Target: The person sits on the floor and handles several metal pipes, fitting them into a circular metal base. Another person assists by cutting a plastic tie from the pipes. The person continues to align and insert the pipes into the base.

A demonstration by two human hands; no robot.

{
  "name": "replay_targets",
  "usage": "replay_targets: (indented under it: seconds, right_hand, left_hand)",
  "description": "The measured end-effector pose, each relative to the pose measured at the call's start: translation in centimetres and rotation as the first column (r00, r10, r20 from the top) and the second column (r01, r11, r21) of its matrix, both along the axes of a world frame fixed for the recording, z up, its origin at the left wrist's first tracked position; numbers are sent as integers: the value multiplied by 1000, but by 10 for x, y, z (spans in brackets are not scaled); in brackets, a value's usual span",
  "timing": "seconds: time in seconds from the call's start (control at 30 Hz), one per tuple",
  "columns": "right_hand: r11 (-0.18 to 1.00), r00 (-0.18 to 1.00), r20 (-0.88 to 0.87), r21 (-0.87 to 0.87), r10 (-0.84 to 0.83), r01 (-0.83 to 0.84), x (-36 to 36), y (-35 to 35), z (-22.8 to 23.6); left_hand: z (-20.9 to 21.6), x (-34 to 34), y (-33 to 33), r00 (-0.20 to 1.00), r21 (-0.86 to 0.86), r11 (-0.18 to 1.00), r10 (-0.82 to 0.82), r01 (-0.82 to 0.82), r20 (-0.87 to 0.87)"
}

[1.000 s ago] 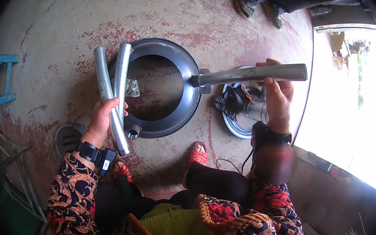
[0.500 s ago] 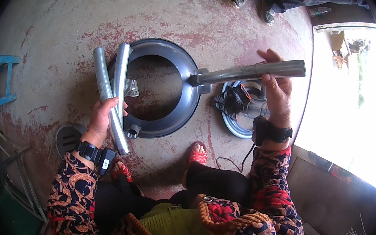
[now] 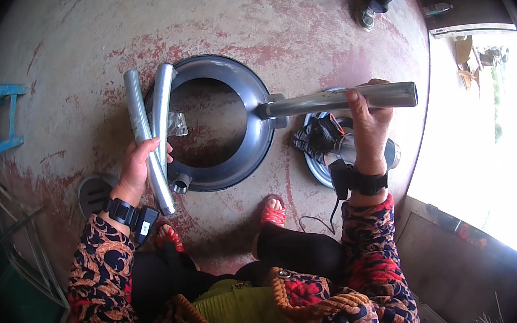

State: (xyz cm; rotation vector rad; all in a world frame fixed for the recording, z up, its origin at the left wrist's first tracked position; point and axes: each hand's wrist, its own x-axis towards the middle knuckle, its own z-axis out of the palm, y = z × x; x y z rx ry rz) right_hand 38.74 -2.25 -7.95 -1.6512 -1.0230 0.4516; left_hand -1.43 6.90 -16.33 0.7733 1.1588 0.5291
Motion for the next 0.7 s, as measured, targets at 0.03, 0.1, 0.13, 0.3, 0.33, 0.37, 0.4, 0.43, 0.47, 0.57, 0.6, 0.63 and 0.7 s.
replay_targets:
  seconds: [0.03, 0.1, 0.13, 0.3, 0.33, 0.37, 0.4, 0.43, 0.47, 0.57, 0.6, 0.63, 0.7]
  right_hand:
    - [998, 997, -61, 43, 44, -42, -2, 1, 3]
    - [987, 982, -147, 129, 114, -95, -3, 2, 7]
    - [975, 958, -231, 180, 171, -130, -2, 2, 8]
    - [933, 873, -328, 148, 360, -329, 16, -11, 12]
    - [939, 903, -268, 163, 337, -303, 18, -12, 10]
    - [951, 913, -274, 160, 301, -265, 17, -14, 7]
    - [961, 923, -280, 158, 265, -228, 15, -15, 4]
    - [969, 930, -286, 156, 232, -193, 13, -16, 2]
    - [979, 927, -328, 149, 184, -141, 10, -16, 0]
    - [990, 960, -256, 118, 111, -82, 3, -11, -1]
    - [985, 954, -259, 121, 151, -123, 4, -9, 1]
    - [979, 947, -262, 125, 188, -160, 5, -7, 5]
    - [966, 926, -281, 129, 252, -223, 7, -6, 10]
  left_hand:
    - [0, 0, 0, 1000, -2, 1000, 1, -1, -7]
    - [1, 0, 0, 1000, -7, 1000, 6, -6, -1]
    - [1, 0, -1, 1000, -6, 1000, 8, -8, 5]
    - [2, 1, -2, 1000, -16, 999, 29, -29, 9]
    - [2, 1, -2, 999, -10, 999, 30, -30, 18]
    - [2, 1, -1, 1000, -16, 1000, 19, -19, 10]
    - [3, 1, -1, 1000, -12, 1000, 9, -9, 11]
    - [3, 1, -1, 1000, -8, 1000, 1, -1, 12]
    - [3, 1, -1, 1000, -7, 1000, 3, -3, 11]
    - [2, 1, 0, 1000, -7, 1000, 9, -9, 4]
    - [2, 1, -1, 1000, -9, 1000, 10, -10, -2]
    - [2, 1, -1, 1000, -4, 1000, 8, -8, -1]
    - [2, 1, -1, 999, -3, 1000, -5, 5, -36]
